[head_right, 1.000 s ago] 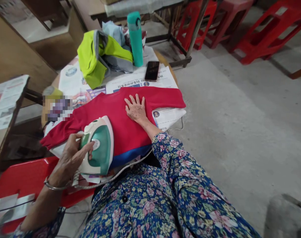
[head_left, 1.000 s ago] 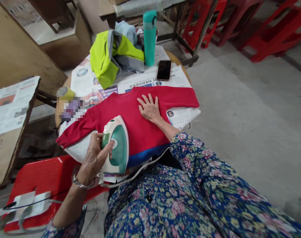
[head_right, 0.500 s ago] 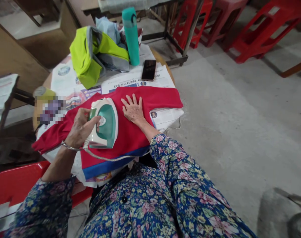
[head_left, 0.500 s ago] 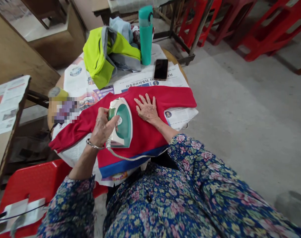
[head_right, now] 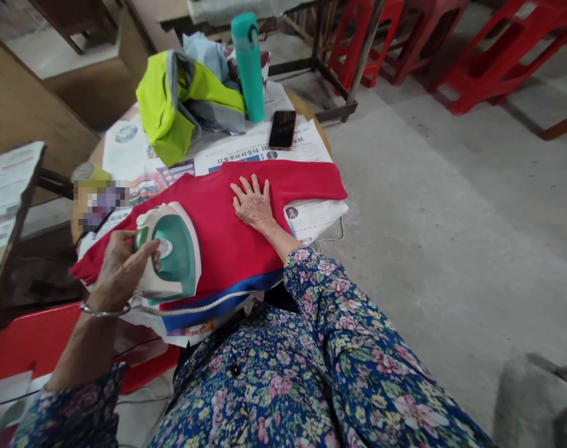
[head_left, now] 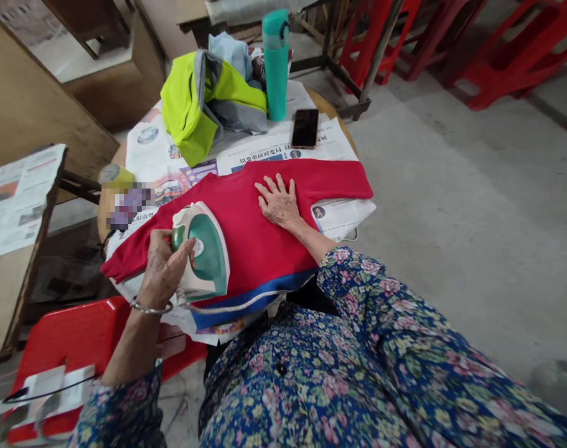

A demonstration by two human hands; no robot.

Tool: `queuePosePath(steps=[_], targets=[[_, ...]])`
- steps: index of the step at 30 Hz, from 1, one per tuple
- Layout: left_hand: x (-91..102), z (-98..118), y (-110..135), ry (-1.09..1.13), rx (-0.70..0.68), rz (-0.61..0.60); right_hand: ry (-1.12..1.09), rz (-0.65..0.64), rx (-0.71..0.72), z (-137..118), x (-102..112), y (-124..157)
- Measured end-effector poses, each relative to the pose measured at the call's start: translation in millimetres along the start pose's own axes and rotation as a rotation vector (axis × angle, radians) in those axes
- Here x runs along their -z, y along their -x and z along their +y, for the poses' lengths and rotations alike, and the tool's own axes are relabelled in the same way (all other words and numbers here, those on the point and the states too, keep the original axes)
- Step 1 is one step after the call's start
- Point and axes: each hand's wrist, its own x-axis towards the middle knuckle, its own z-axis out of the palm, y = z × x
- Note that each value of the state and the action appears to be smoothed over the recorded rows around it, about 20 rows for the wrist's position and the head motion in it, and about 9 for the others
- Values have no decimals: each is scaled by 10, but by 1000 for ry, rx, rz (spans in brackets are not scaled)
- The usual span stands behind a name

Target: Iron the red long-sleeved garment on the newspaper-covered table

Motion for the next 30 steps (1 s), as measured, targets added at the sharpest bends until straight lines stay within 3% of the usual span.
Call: queuePosePath(steps=[2,7,13,19,23,30], targets=[[4,-4,201,-46,-9,30,5,-8,-3,-1,4,-4],[2,24,600,-80,-43,-87,14,-41,-14,-44,62,1],[-252,71,760,-11,-29,-240,35,-74,-39,-94,127,22],[-522,210,505,32,-127,-256,41,-57,-23,-46,59,19],[-591,363,150,37,-173,-168,14,-17,4,6,-9,15],[-548,501,-390,120,-17,9,5,-14,26,39,-11,7]])
